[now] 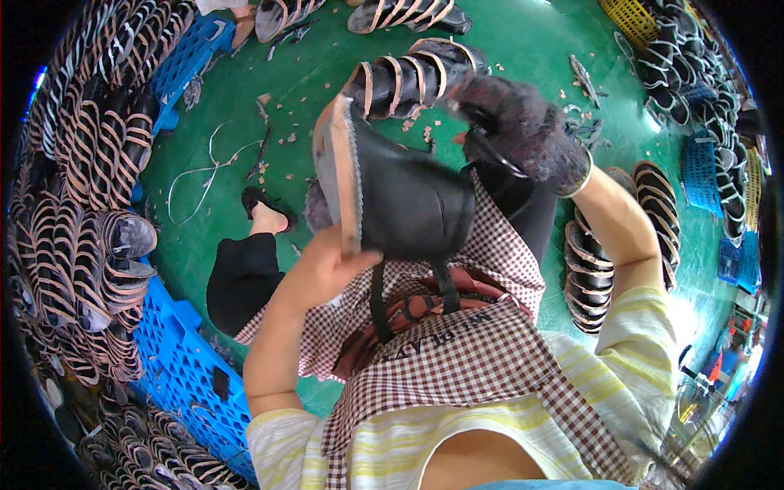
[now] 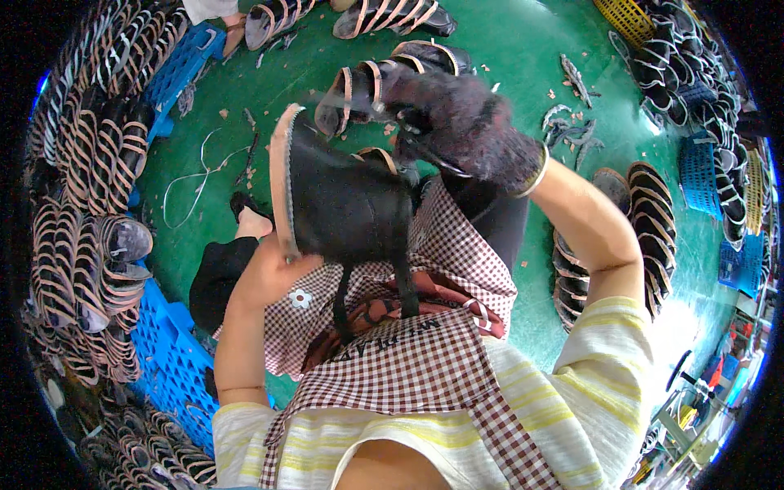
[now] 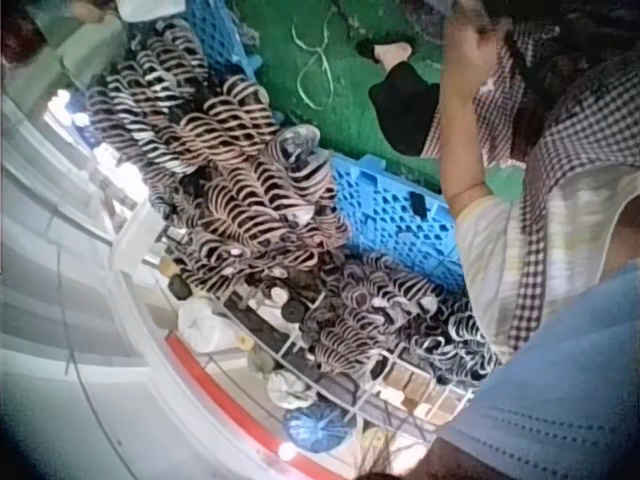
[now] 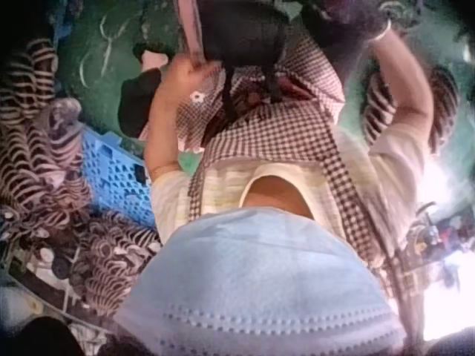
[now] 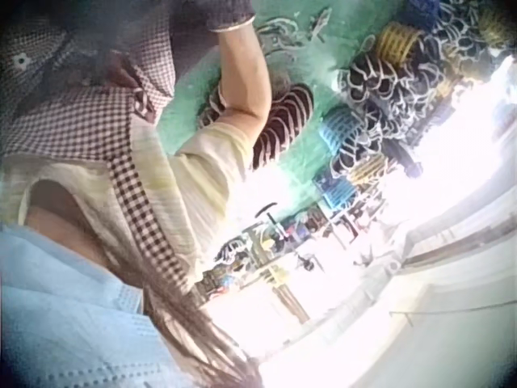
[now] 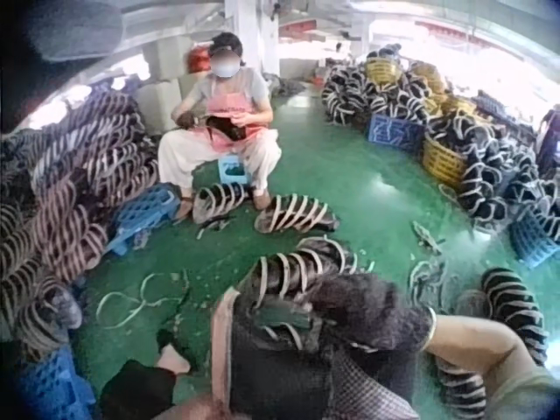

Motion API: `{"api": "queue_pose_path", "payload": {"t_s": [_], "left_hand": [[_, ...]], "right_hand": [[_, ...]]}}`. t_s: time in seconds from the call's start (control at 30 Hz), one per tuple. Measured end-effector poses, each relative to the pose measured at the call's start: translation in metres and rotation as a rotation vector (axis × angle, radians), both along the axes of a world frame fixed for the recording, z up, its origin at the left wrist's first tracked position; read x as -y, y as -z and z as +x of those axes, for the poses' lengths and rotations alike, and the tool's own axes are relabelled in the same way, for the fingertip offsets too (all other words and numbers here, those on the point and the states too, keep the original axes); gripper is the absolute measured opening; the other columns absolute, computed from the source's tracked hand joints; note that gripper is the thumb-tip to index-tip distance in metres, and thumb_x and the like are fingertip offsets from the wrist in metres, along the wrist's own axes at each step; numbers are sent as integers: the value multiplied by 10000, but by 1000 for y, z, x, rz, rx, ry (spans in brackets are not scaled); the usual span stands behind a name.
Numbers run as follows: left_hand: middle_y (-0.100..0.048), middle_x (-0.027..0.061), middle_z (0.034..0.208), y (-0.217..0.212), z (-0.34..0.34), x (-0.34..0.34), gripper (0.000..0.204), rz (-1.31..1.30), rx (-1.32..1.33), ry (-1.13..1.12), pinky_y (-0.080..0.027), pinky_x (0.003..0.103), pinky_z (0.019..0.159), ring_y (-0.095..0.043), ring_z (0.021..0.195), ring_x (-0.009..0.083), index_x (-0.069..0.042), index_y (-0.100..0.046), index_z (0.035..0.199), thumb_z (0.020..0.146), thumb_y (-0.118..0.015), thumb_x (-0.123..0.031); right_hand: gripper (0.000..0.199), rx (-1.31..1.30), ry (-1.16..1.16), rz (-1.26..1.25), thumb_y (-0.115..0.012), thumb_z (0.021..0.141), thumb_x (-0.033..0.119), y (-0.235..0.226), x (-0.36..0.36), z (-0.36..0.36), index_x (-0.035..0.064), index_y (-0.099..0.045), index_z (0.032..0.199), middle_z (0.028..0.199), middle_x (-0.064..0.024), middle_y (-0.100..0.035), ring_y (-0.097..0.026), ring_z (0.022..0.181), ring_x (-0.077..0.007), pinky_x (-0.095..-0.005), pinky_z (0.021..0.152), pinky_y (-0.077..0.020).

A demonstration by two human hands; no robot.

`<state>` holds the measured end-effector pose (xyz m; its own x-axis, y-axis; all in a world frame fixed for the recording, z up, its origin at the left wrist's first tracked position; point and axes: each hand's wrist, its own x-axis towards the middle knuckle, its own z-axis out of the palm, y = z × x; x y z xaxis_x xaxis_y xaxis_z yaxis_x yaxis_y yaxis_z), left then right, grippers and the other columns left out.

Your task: Using scissors to trim excess material from the edges of shoe uppers.

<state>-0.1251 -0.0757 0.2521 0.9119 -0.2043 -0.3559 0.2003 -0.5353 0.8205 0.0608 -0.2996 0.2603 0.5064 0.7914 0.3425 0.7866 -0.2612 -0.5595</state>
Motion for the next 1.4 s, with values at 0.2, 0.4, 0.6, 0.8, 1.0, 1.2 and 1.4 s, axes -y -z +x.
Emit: {"api": "queue_pose_path", "payload": {"t_s": [0.2,0.4,0.6,0.8,1.0,1.2,1.4], "left_hand": [[-573,55,924,14,76,66,136,-927,177,-538,-466,288,763,-550,844,131,-25,-529,950,821,-560,-57],[-608,84,885,9,81,83,241,-77,668,-196,-460,311,763,-576,839,184,-15,-557,1025,785,-579,-13],[-571,77,812,23,110,70,134,294,1137,-204,-437,365,659,-542,755,271,-43,-583,840,715,-628,-52],[-546,94,732,31,117,82,75,360,699,-28,-429,395,626,-543,723,286,-39,-562,732,720,-624,-80],[-504,93,724,53,77,52,100,552,589,-89,-428,338,633,-515,709,251,-31,-541,742,729,-630,-75],[-523,-32,824,50,78,46,143,-582,136,-473,-375,198,650,-462,733,67,-24,-539,867,874,-527,-167],[-542,-2,904,53,74,15,262,-640,330,-602,-396,230,768,-495,835,90,-26,-536,997,911,-478,-266]], "right_hand": [[488,241,225,117,-685,710,208,4,11,-55,33,-473,1113,942,-168,-550,-579,817,-329,-373,670,-464],[400,258,513,112,-597,707,46,16,43,-34,40,-492,1093,791,-108,-616,-610,728,-296,-361,625,-474],[352,156,372,223,-581,729,47,19,62,-22,34,-504,1072,796,-104,-614,-616,734,-284,-335,629,-474],[467,-371,48,206,-657,761,92,83,91,35,35,-461,1181,878,-14,-561,-514,804,-87,-269,726,-454],[475,-480,46,240,-664,758,89,99,97,22,45,-457,1184,881,-14,-540,-496,823,-98,-247,734,-432],[532,-675,109,540,-693,733,173,71,76,-14,37,-438,1179,929,-23,-519,-486,799,-102,-244,740,-422],[489,-836,328,743,-639,743,76,64,47,-20,36,-435,1186,958,-38,-542,-526,861,-138,-259,777,-432]]}}
